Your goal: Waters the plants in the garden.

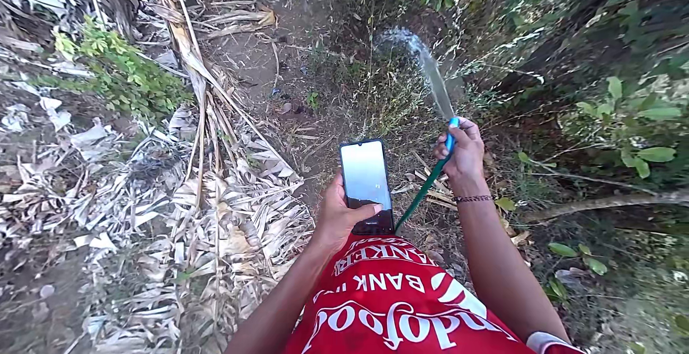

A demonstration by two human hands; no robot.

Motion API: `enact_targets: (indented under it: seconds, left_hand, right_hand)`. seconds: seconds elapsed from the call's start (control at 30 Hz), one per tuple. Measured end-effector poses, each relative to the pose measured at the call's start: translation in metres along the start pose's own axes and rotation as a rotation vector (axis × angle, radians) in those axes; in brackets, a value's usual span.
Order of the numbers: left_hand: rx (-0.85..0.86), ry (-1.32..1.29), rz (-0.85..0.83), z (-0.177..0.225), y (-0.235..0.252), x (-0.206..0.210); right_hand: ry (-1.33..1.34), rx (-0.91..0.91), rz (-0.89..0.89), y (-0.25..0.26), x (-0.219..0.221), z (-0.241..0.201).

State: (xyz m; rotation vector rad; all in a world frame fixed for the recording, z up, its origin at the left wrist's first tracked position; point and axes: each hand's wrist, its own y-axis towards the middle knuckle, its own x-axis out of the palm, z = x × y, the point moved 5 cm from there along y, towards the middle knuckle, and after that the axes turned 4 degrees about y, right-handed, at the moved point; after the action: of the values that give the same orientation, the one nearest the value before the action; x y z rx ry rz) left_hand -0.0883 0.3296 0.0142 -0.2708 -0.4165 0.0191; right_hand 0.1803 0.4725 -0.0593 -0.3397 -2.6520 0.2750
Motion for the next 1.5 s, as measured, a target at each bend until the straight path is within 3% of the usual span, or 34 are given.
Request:
enact_targets:
  seconds: [0.77, 1.2, 1.5]
  left_hand:
    - [-0.041, -0.061, 0.123, 0.000, -0.008, -0.006]
    - [-0.016, -0.083, 0.060, -0.002, -0.010, -0.008]
    - [-0.172, -0.098, 0.023, -0.021, -0.022, -0.009]
  right_hand:
    - [0.031, -0.014, 0.022, -0.006, -0.001, -0.001]
    - [0.040, -0.008, 0.013, -0.008, -0.005, 0.003]
    - [0.021, -0.007, 0.010, -0.012, -0.005, 0.003]
